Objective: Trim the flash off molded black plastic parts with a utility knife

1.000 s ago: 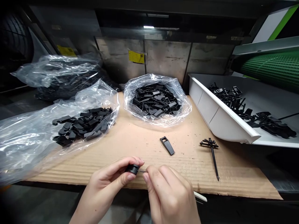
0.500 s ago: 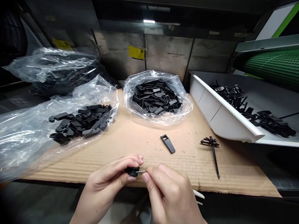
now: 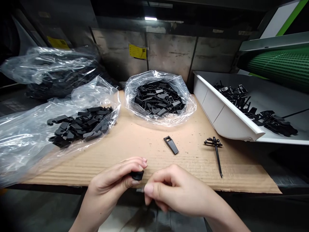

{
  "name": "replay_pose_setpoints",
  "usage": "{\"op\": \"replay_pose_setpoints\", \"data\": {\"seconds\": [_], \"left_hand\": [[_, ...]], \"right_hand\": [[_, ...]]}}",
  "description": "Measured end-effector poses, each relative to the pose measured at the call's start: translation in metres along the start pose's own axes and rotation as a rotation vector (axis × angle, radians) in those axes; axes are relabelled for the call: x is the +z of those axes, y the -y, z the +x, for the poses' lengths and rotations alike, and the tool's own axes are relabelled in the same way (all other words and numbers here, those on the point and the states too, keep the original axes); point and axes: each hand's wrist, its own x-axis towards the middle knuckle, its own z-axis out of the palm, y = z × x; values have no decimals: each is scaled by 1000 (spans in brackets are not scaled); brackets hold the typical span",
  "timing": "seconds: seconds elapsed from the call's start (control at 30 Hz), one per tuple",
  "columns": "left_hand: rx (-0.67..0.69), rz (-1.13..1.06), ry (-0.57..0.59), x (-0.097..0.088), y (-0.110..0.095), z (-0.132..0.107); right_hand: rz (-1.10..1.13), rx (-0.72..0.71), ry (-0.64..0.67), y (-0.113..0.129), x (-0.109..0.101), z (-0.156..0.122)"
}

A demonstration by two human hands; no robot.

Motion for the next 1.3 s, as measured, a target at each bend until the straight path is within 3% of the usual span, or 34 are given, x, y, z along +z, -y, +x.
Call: {"op": "replay_pose_setpoints", "data": {"seconds": [0.07,0.1,0.2,0.27,0.3,0.4,0.87,1.13,1.3], "left_hand": [[-1,32,-13,0,-1,0],[-3,51,-21,0,-1,0],[-60,100,-47,1,-2,0],[-114,118,-64,1,-2,0],[-126,126,-70,1,-2,0],[-99,150,-70,2,-3,0],[-77,64,-47,1,-5,1],[-248,-81,33,-1,-6,3],[-300,-122,50,-1,-7,1]], "right_hand": [[69,-1,37,-2,-2,-6],[68,-44,-8,-4,-1,-8],[-130,-318,-381,-16,7,-13],[-412,-509,-617,-25,13,-12],[-547,-551,-674,-28,15,-11],[-719,-494,-692,-31,22,-6],[-658,-378,-706,-28,35,0],[-834,-591,-970,-37,36,8],[-764,-597,-976,-36,32,10]]}}
